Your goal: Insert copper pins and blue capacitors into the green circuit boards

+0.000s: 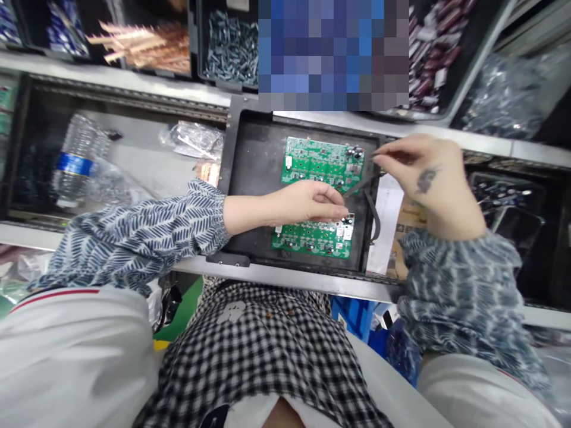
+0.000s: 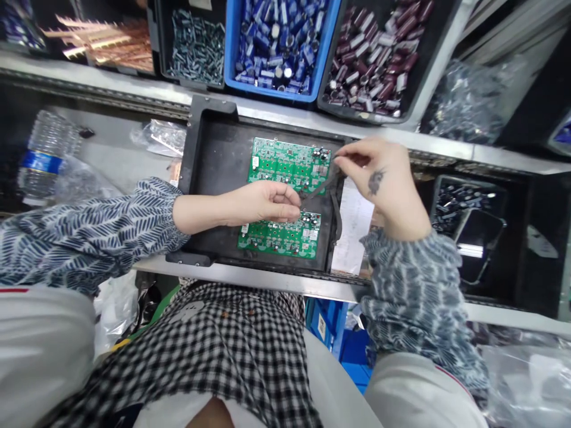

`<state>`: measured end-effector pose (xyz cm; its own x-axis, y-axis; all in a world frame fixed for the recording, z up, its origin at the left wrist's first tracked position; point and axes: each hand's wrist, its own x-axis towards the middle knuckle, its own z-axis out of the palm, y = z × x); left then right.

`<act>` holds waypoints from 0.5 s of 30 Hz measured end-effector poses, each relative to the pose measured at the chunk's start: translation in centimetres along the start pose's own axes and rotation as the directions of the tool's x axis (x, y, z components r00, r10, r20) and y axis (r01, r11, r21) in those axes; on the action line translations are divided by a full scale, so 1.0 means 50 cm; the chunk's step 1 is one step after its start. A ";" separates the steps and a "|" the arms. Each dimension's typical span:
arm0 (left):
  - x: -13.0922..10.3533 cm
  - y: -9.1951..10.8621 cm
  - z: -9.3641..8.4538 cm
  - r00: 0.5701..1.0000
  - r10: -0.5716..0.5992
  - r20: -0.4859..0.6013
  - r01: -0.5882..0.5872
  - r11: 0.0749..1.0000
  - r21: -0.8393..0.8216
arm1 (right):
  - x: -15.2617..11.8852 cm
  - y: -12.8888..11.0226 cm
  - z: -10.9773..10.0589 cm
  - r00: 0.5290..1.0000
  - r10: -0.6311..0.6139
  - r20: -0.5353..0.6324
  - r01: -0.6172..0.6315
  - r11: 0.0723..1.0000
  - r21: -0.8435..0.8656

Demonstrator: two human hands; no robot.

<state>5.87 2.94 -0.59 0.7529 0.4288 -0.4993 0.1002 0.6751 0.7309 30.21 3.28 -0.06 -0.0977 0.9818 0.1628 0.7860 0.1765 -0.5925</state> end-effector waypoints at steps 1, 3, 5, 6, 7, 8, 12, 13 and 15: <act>-0.001 0.002 -0.001 1.000 -0.002 0.009 0.002 1.000 0.019 | 0.016 0.020 0.008 1.000 0.023 0.013 -0.023 0.999 -0.022; -0.002 0.004 -0.005 0.999 0.003 0.043 -0.005 0.999 0.039 | 0.034 0.049 0.026 0.998 0.047 0.041 -0.045 0.998 -0.053; -0.001 0.004 -0.009 0.996 0.015 0.088 -0.018 0.999 0.042 | 0.036 0.062 0.038 0.998 0.037 0.047 -0.033 0.997 -0.068; 0.000 0.003 -0.010 0.994 0.027 0.103 -0.032 0.999 0.041 | 0.034 0.063 0.041 0.998 0.024 0.049 -0.021 0.997 -0.073; 0.002 0.001 -0.011 0.994 0.044 0.103 -0.048 0.998 0.039 | 0.031 0.063 0.042 0.999 0.015 0.050 -0.011 0.997 -0.079; 0.004 0.000 -0.011 0.995 0.058 0.083 -0.061 0.997 0.037 | 0.028 0.062 0.042 0.999 0.011 0.052 -0.007 0.996 -0.085; 0.008 -0.001 -0.005 0.999 0.017 -0.046 -0.017 1.000 0.016 | 0.027 0.056 0.037 0.997 0.015 0.082 -0.006 0.994 -0.109; 0.008 0.001 -0.003 0.998 -0.006 -0.056 0.006 1.000 0.006 | 0.029 0.056 0.036 0.996 0.018 0.092 -0.008 0.993 -0.117; 0.005 0.005 0.001 0.997 -0.036 -0.064 0.034 0.999 -0.021 | 0.037 0.058 0.035 0.993 0.034 0.117 -0.018 0.990 -0.142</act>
<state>6.11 3.17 -0.49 0.7057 0.4421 -0.5537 0.1124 0.7017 0.7036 31.22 5.71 -2.86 -0.1413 0.9888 0.0489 0.8663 0.1474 -0.4773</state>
